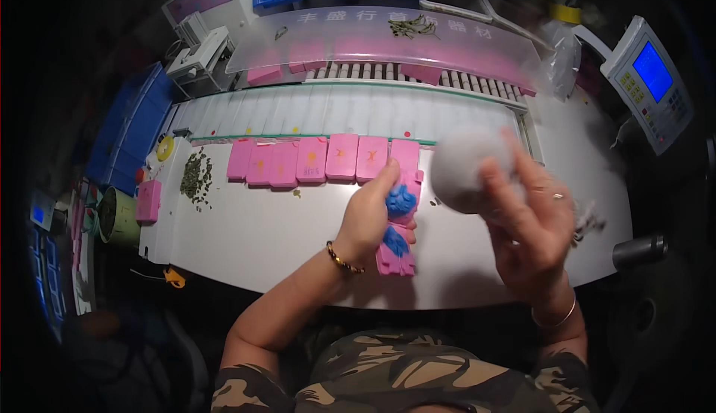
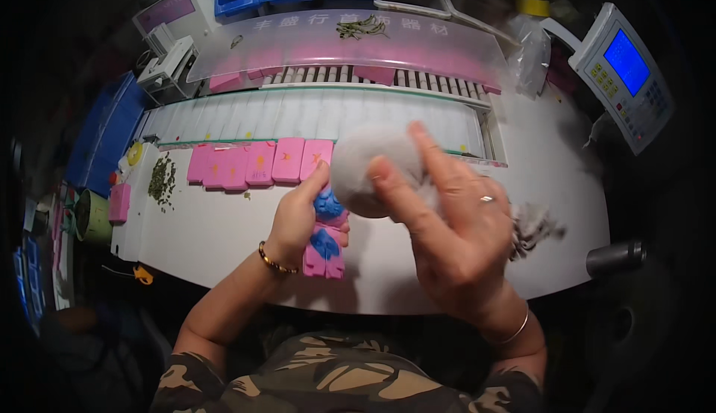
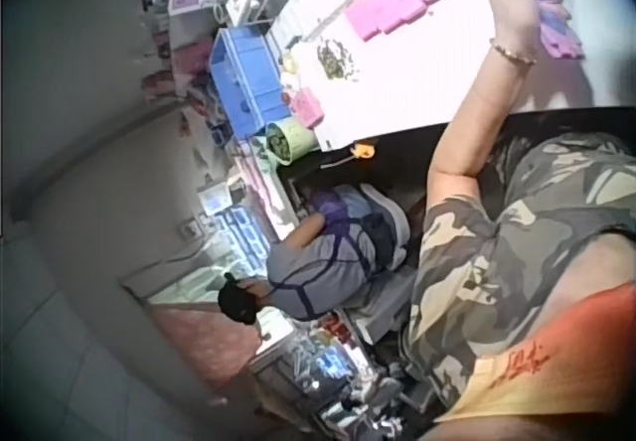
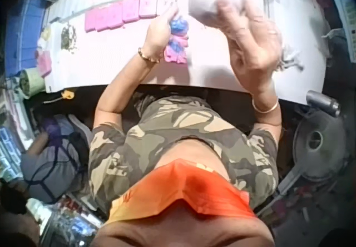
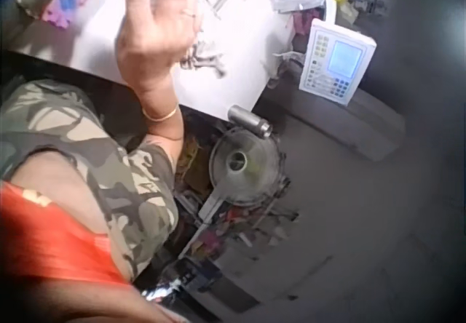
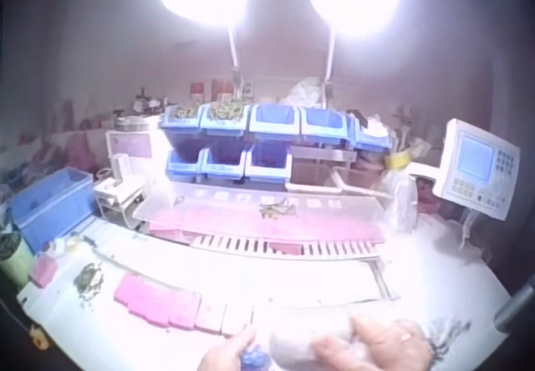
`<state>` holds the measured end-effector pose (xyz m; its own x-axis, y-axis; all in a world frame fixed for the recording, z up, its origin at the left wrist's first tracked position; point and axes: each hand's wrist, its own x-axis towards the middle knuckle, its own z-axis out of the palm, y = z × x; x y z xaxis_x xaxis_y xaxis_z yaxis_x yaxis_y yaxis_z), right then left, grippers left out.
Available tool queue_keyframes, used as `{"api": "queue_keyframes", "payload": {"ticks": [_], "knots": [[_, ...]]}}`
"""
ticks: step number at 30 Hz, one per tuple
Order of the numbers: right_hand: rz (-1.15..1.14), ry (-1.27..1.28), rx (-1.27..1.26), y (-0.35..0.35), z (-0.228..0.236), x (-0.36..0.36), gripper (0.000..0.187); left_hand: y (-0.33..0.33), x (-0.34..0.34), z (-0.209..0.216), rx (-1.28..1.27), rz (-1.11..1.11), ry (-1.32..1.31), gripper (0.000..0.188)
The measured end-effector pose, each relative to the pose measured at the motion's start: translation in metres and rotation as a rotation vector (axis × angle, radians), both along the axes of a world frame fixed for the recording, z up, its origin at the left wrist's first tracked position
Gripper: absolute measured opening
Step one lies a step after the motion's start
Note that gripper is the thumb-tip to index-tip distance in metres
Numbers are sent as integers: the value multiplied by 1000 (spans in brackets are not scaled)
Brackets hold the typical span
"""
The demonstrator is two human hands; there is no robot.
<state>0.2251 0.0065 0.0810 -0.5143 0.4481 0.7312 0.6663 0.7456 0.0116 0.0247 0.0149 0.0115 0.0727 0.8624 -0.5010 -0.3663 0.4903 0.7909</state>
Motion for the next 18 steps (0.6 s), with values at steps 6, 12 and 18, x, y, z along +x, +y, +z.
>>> {"api": "queue_keyframes", "payload": {"ticks": [6,12,18], "knots": [[80,-252,-69,-16,-26,-19,51,6,-7,-17,309,68,-1,51],[-37,32,-19,-28,-4,-13,43,-5,-2,5,332,285,-48,49],[113,-230,-263,-29,-21,-10,50,-17,-13,-10,638,211,122,51]]}}
